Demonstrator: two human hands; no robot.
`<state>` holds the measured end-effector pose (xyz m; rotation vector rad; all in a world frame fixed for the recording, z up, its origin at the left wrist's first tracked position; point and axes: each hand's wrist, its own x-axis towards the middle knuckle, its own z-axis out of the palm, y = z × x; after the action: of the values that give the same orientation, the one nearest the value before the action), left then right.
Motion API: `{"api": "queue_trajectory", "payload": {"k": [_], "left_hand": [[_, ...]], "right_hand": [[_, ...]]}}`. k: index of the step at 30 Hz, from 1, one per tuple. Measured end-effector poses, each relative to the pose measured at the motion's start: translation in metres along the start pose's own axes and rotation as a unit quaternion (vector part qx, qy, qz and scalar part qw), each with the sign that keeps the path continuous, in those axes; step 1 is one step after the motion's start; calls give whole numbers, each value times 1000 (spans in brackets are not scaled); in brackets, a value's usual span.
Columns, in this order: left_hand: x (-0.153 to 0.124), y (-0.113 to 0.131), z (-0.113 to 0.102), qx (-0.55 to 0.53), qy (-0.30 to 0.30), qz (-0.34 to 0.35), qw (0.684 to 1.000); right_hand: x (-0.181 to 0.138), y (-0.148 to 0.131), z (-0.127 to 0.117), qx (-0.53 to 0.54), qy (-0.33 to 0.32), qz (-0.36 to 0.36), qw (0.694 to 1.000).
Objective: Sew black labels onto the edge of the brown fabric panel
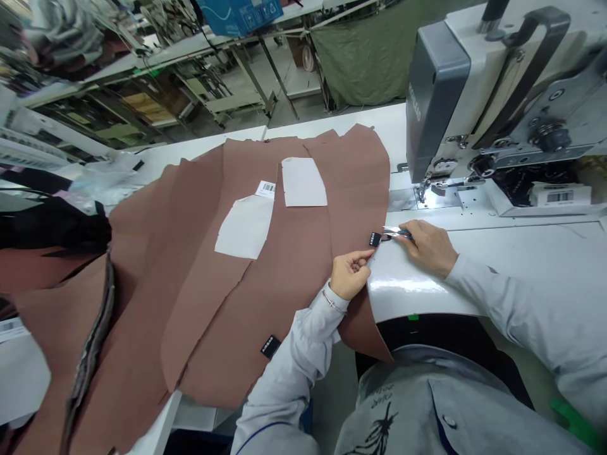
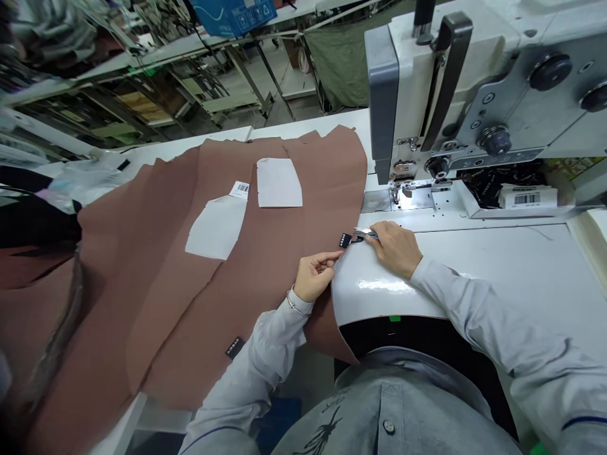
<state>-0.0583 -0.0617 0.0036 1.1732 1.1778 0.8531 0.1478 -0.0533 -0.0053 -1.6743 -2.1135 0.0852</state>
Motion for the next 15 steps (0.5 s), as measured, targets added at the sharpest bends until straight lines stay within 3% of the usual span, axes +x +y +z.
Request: {"api": "queue_trajectory", "payload": {"k": [7,12,15], "left_hand": [[-1,-3,0,10,-14,0,1000],[-1,-5,-1,10,-9,7,1000],[0,-6,0,4,-14,1,1000]], "right_hand": [[18,-3,7,102,-38,64,992],[22,4,7,315,53,153,935],[22,0,4,333,25,155,930]]}}
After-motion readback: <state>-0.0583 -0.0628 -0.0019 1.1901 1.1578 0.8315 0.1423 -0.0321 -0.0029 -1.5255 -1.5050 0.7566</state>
